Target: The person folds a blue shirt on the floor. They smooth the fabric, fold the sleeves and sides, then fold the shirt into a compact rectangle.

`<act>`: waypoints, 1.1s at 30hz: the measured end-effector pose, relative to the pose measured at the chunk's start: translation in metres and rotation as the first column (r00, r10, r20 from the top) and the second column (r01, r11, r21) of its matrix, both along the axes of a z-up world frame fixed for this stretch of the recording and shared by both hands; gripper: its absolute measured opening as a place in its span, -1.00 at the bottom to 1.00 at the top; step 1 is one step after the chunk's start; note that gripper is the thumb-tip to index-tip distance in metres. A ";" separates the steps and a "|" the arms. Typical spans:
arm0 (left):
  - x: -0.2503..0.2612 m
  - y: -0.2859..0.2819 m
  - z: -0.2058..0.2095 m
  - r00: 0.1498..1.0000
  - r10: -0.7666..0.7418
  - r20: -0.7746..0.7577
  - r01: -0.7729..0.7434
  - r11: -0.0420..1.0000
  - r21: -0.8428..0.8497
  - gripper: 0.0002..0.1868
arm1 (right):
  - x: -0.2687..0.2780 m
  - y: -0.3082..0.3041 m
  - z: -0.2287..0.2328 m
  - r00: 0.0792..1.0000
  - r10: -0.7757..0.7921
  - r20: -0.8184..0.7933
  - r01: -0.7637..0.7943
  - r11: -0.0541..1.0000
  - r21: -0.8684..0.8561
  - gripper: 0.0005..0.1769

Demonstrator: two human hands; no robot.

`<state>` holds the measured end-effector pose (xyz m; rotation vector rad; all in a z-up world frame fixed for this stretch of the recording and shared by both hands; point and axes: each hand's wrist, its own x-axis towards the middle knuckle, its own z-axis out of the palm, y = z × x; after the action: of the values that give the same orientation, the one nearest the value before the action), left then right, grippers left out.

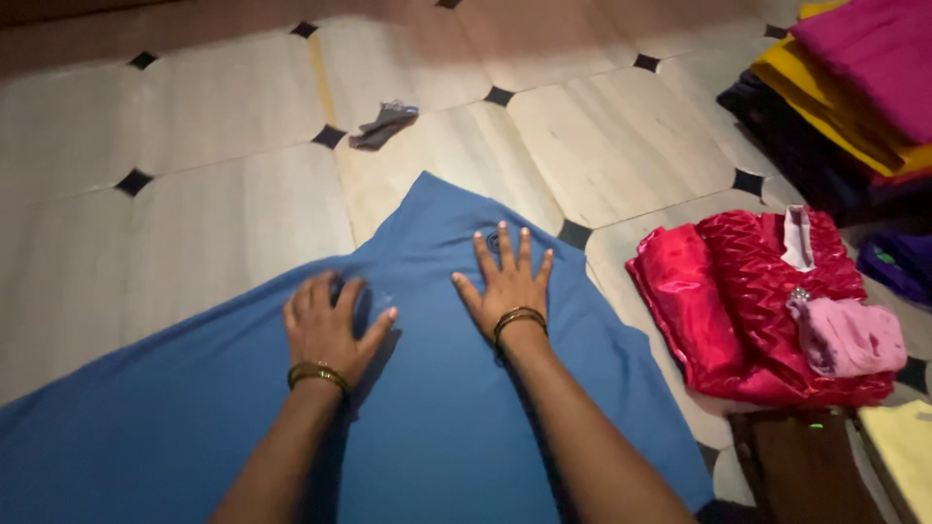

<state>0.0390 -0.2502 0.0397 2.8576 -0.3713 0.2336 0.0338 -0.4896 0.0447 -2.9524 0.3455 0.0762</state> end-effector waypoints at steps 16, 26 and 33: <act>0.174 -0.081 -0.006 0.786 -0.279 -0.552 0.043 0.915 -0.401 -0.66 | -0.002 -0.003 0.005 0.999 0.016 0.048 -0.017 0.999 0.035 -0.17; 0.182 -0.059 0.044 0.733 -0.333 -0.593 0.152 0.930 -0.334 -0.55 | -0.001 0.000 0.006 1.000 0.012 -0.022 -0.012 1.000 0.017 -0.22; 0.096 -0.084 0.031 0.986 0.151 0.071 -0.152 0.988 0.001 -0.17 | -0.001 -0.002 -0.002 0.997 0.032 0.066 -0.034 0.999 0.029 -0.20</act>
<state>0.1350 -0.3341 0.0706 2.8923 -0.1679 0.3631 0.0332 -0.4915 0.0430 -2.9235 0.2838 -0.0113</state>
